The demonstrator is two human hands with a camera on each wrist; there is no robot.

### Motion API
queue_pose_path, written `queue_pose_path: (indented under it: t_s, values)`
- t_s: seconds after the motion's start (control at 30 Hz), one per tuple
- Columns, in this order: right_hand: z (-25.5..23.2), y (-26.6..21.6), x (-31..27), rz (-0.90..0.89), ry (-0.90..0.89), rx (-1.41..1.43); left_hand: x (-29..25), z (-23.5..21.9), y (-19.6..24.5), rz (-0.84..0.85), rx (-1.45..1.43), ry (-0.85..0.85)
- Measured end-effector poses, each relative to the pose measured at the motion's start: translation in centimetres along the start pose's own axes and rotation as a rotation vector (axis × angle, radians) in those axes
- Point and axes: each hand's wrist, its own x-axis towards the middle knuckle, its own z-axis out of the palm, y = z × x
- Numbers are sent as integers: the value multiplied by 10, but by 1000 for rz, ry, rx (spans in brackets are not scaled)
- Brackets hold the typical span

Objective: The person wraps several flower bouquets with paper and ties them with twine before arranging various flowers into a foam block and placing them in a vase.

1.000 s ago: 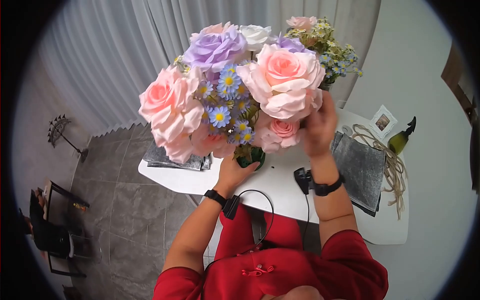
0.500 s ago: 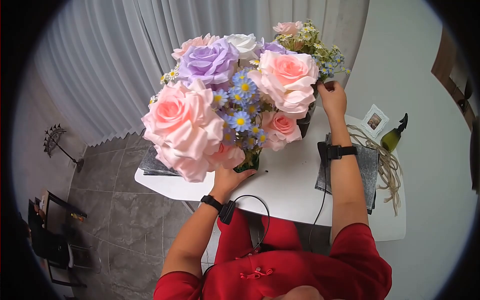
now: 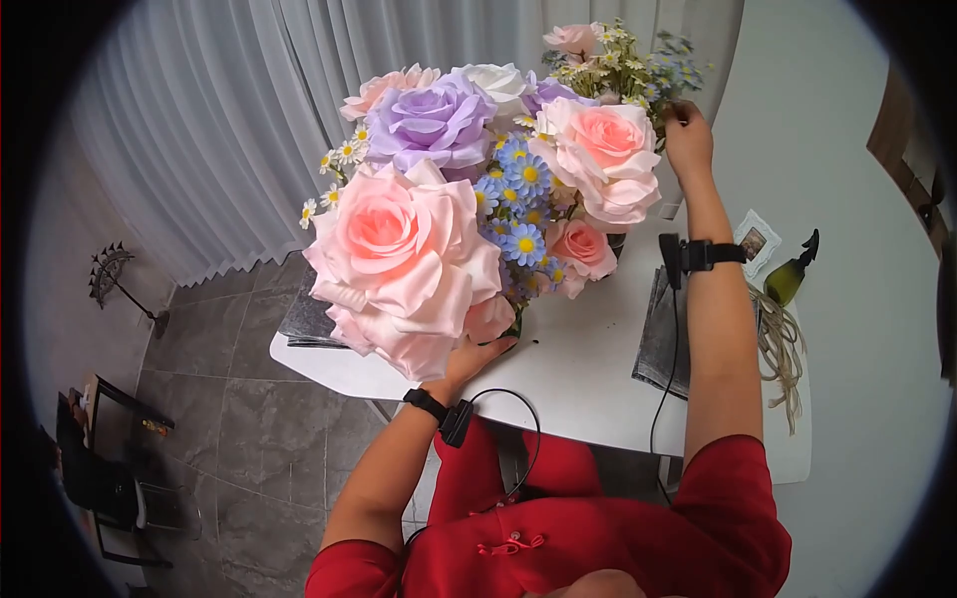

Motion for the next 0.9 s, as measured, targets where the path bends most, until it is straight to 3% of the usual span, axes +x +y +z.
queue_pose_path:
  t_s: [0.03,0.13,0.27,0.37,0.43,0.53,0.57,0.63,0.67,0.73,0.8,0.9]
  values:
    - [-1,-5,4,23,-143,-25,0,-1,2,-1,6,-4]
    - [-3,7,16,1,-258,-137,-2,-7,12,30,-4,9]
    - [-10,6,9,84,-291,-145,-1,-3,4,58,-39,3]
    - [-10,0,-1,199,-326,19,0,-3,2,127,80,43]
    - [-5,7,-2,157,16,452,0,-5,9,126,-31,6]
    - [3,45,12,75,25,214,0,-13,26,6,26,-60]
    - [1,37,15,68,23,216,1,-12,25,-32,44,-81]
    - [-11,7,20,92,283,718,-1,-4,7,135,-4,13]
    - [-17,7,27,100,282,719,-2,-6,9,130,1,11]
    - [-33,10,46,-65,403,544,-1,-7,16,100,4,2]
    - [-61,-27,51,-147,546,808,0,-7,17,101,10,-7]
    - [-114,-73,15,-96,427,1021,-3,-6,10,100,33,-5]
